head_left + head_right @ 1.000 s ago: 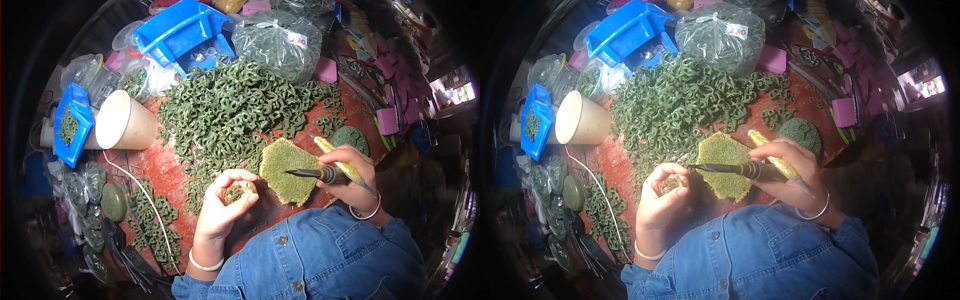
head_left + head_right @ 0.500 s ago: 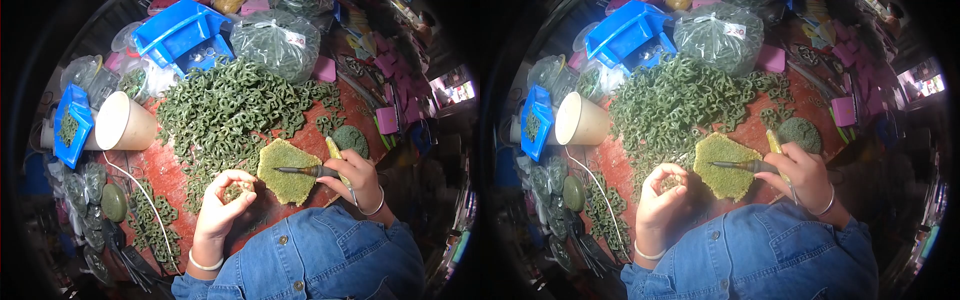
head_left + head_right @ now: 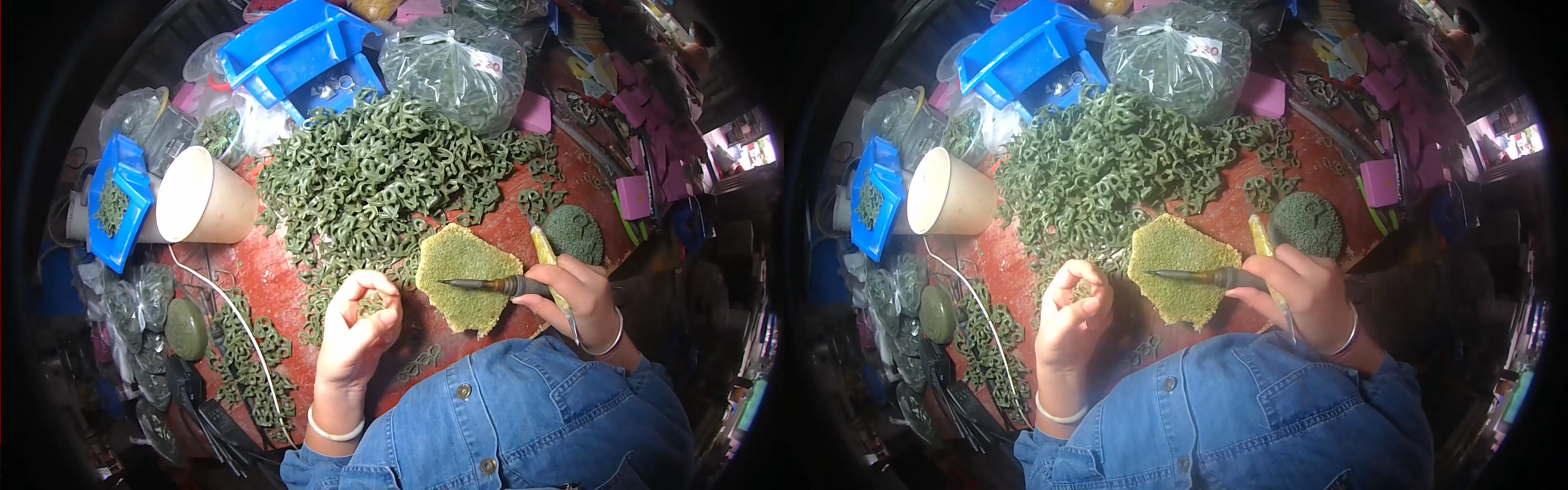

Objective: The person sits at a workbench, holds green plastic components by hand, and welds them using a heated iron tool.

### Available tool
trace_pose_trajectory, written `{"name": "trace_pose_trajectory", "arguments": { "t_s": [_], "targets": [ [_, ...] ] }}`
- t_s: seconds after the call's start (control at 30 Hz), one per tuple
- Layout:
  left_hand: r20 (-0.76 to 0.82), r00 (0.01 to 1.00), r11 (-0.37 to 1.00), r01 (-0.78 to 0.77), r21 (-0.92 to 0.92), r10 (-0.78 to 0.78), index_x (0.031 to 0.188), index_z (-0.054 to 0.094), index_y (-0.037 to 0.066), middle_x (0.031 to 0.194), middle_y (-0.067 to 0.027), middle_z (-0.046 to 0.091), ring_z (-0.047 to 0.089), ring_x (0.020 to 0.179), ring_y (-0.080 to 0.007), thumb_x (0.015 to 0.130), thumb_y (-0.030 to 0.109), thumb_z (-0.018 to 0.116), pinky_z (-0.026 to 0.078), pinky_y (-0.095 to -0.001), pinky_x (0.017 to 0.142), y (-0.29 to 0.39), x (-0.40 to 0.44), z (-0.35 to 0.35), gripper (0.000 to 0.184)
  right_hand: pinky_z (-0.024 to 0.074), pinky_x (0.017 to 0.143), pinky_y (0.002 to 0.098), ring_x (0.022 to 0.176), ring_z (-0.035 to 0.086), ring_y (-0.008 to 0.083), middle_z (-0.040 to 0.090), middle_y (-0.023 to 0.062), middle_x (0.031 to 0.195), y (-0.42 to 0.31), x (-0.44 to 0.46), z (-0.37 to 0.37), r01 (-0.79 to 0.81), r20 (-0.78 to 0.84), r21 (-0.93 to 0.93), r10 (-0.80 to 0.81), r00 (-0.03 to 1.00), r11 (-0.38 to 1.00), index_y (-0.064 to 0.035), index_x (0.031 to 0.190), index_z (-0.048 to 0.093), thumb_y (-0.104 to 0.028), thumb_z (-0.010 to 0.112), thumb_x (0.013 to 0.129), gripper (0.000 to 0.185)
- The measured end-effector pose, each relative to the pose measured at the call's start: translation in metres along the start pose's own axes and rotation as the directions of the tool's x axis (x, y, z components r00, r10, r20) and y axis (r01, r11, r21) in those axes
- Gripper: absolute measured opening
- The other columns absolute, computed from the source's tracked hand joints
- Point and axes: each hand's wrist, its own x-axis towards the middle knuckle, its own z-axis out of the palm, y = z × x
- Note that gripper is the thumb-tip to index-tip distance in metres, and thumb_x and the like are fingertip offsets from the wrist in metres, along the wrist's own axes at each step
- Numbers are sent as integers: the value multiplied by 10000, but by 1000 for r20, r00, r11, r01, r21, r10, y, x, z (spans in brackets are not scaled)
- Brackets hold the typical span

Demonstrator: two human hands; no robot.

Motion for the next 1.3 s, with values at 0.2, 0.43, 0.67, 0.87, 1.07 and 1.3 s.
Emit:
{"name": "trace_pose_trajectory", "arguments": {
  "t_s": [0.2, 0.43, 0.67, 0.87, 1.07, 1.3],
  "targets": [
    [-126, 992, 994, 12, 109, 2, 1007, 620, 43, 847, -32, 633, 569, 703, -85, 941, 60, 715, 402, -198, 531, 2, 0, 2, 117, 496, 545, 360, 601, 629, 258, 585, 77, 759, 10, -4, -16, -4, 81, -130, 14, 997, 992, -67, 956, 699, -197, 888, 752, 307],
    [124, 819, -51, -116, 992, 560, 894, 638, 14, 809, -134, 587, 619, 661, -276, 867, 19, 757, 504, -378, 608, -22, 8, 22, 123, 501, 552, 354, 608, 634, 255, 601, 71, 766, 9, -4, -14, -24, 18, -50, 25, 1000, 998, -56, 953, 695, -176, 891, 748, 308],
    [166, 817, -80, -147, 986, 552, 907, 636, 21, 787, -119, 582, 601, 656, -254, 882, 14, 734, 492, -363, 605, -25, 7, 17, 101, 504, 554, 353, 615, 639, 256, 603, 66, 771, 9, -5, -18, -26, 16, -70, 28, 999, 997, -60, 952, 692, -188, 891, 749, 311],
    [-279, 937, 781, 13, 624, 208, 962, 654, 40, 903, -30, 673, 531, 666, -69, 944, 45, 715, 435, -210, 595, -5, -1, 10, 64, 503, 555, 352, 612, 635, 255, 602, 66, 774, 12, -6, -15, -23, 17, -126, 25, 1000, 992, -66, 956, 692, -202, 889, 754, 314],
    [-91, 992, 993, 83, -89, -91, 1015, 591, 62, 929, -98, 693, 447, 611, -14, 954, 14, 688, 311, -166, 467, -6, 3, 1, 124, 498, 557, 357, 617, 632, 260, 602, 77, 772, 13, -6, -13, -34, 28, -83, 36, 999, 996, -56, 954, 689, -166, 890, 752, 306],
    [-93, 994, 996, 49, -71, -56, 1086, 590, 53, 960, -70, 696, 452, 571, -13, 928, -22, 703, 321, -156, 465, -6, 4, -2, 208, 491, 555, 353, 621, 634, 263, 611, 86, 771, 14, -3, -13, -28, -13, -36, 27, 1000, 999, -49, 957, 689, -147, 887, 755, 299]
  ]
}}
